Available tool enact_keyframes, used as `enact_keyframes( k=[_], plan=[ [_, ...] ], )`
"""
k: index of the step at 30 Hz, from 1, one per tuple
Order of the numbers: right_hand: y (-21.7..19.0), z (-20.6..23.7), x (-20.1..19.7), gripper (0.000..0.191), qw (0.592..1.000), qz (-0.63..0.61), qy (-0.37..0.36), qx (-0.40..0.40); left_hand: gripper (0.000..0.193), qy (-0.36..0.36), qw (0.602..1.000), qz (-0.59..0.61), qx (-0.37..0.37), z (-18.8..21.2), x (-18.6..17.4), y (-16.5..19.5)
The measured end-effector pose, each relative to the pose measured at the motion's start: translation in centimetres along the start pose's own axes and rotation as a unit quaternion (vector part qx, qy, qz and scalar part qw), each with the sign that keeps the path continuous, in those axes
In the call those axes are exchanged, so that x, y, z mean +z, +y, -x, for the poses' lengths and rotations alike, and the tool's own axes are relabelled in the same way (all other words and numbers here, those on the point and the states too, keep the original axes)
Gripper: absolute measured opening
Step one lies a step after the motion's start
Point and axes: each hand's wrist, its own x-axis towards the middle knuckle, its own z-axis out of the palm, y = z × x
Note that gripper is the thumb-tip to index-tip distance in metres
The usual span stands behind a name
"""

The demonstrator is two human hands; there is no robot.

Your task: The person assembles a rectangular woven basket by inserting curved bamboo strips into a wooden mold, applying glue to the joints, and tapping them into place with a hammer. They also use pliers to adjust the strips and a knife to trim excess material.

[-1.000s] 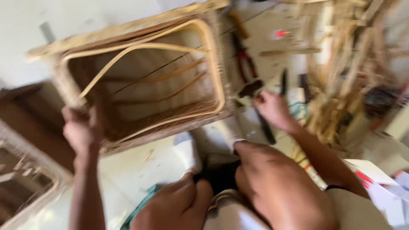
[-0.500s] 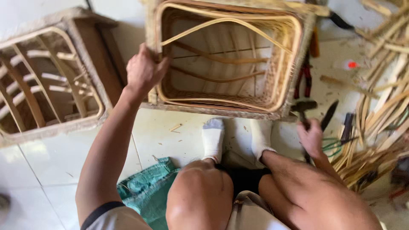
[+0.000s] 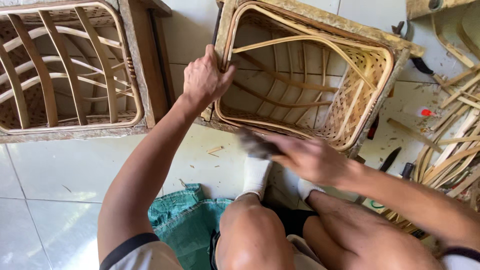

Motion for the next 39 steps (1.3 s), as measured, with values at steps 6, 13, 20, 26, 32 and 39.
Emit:
enact_keyframes(
  k=[6,13,20,26,32,39],
  plan=[
    [-0.9,-9.2,1.3,0.042,0.997,0.030,0.034,-0.057,0.058,-0.069,0.998,0.005,0.007,-0.9,-0.7,-0.5],
    [0.7,-9.3,2.7,0.042,0.998,0.041,0.028,-0.043,0.061,-0.032,0.998,-0.007,0.053,-1.3,0.0,-0.8],
    [0.4,-7.1,3.3,0.048,0.992,0.089,0.042,-0.085,0.049,-0.062,0.998,0.016,-0.011,-0.5,0.1,-0.3],
    [-0.1,-5.9,4.3,0.046,0.999,0.035,0.026,0.002,0.051,0.010,0.999,0.016,0.029,-0.2,0.7,-0.7],
    [0.3,-6.0,3.9,0.043,0.995,0.051,0.072,-0.043,0.054,0.056,0.998,0.035,0.001,1.5,1.4,0.0],
    [0.3,0.7,-3.9,0.033,0.954,-0.096,-0.096,0.266,0.035,0.148,0.985,0.072,-0.053,9.5,4.3,1.4]
  ],
)
